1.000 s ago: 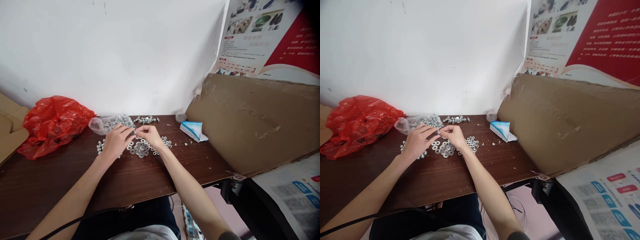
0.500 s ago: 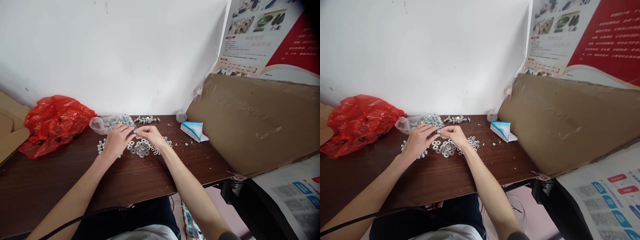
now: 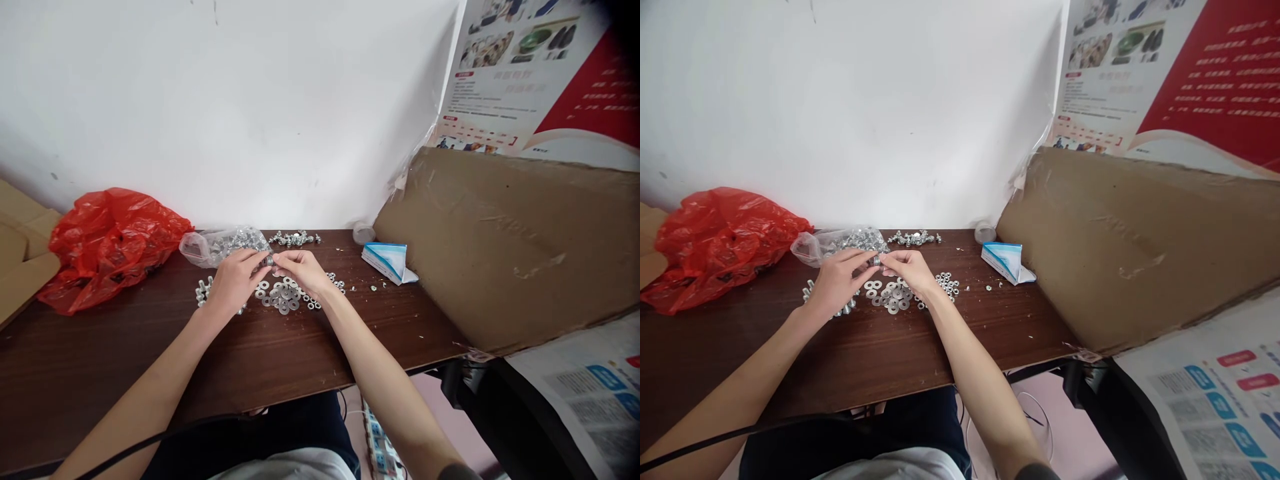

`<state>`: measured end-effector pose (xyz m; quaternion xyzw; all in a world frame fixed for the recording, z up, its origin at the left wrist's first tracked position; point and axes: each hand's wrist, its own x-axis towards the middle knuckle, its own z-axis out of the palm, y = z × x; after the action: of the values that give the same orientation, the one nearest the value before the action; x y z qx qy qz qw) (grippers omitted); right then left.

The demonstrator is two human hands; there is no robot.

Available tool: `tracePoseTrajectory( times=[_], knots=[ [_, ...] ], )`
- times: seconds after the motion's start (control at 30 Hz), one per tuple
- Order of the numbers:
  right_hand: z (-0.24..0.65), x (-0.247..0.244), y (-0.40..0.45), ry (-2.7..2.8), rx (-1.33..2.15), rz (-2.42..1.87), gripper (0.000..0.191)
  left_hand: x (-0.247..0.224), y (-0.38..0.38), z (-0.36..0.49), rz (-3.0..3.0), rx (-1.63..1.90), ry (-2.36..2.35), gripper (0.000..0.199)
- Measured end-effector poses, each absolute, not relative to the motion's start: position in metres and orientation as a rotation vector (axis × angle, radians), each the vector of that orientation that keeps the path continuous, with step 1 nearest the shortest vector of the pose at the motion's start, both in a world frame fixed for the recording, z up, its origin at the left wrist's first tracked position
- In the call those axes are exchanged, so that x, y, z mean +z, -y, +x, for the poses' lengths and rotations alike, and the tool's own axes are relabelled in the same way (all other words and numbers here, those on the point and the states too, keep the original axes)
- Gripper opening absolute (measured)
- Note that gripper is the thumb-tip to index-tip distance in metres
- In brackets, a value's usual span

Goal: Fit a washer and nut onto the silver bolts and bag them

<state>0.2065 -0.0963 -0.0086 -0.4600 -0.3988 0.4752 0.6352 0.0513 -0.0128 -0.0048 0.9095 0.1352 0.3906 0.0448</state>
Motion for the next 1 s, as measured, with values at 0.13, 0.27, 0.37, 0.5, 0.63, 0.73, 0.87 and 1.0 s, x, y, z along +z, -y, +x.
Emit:
tracePoseTrajectory(
  times=[0.13,0.27,0.37,0.5,0.63,0.73,0.87,1.0],
  knots=[
    [0.2069,-0.0099,0.096,0.906,1.088,-1.051,0.015,-0.0051,0.0137,0.0514,2.768,1.183,-0.402,0.024],
    [0.2085,-0.0125,0.0949,0.905,1.091,-1.043,0.013,-0.0051,0.014,0.0517,2.769,1.221,-0.362,0.025],
    [0.2092,-0.0148,0.0936,0.906,1.078,-1.032,0.014,-0.0056,0.014,0.0522,2.779,1.259,-0.32,0.027],
    [0.2087,-0.0163,0.0921,0.895,1.086,-1.033,0.019,-0.0068,0.0133,0.0525,2.795,1.261,-0.308,0.027],
    [0.2079,-0.016,0.0918,0.861,1.091,-1.046,0.022,-0.0068,0.0129,0.0523,2.805,1.179,-0.324,0.025],
    [0.2081,-0.0137,0.0936,0.842,1.111,-1.034,0.019,-0.0055,0.0131,0.0521,2.803,1.125,-0.337,0.024],
    [0.2091,-0.0092,0.0971,0.831,1.151,-1.006,0.019,-0.0033,0.0138,0.0523,2.777,1.144,-0.352,0.021],
    [0.2095,-0.0095,0.0972,0.761,1.074,-0.996,0.024,-0.0038,0.0148,0.0529,2.78,1.191,-0.329,0.021]
  ],
)
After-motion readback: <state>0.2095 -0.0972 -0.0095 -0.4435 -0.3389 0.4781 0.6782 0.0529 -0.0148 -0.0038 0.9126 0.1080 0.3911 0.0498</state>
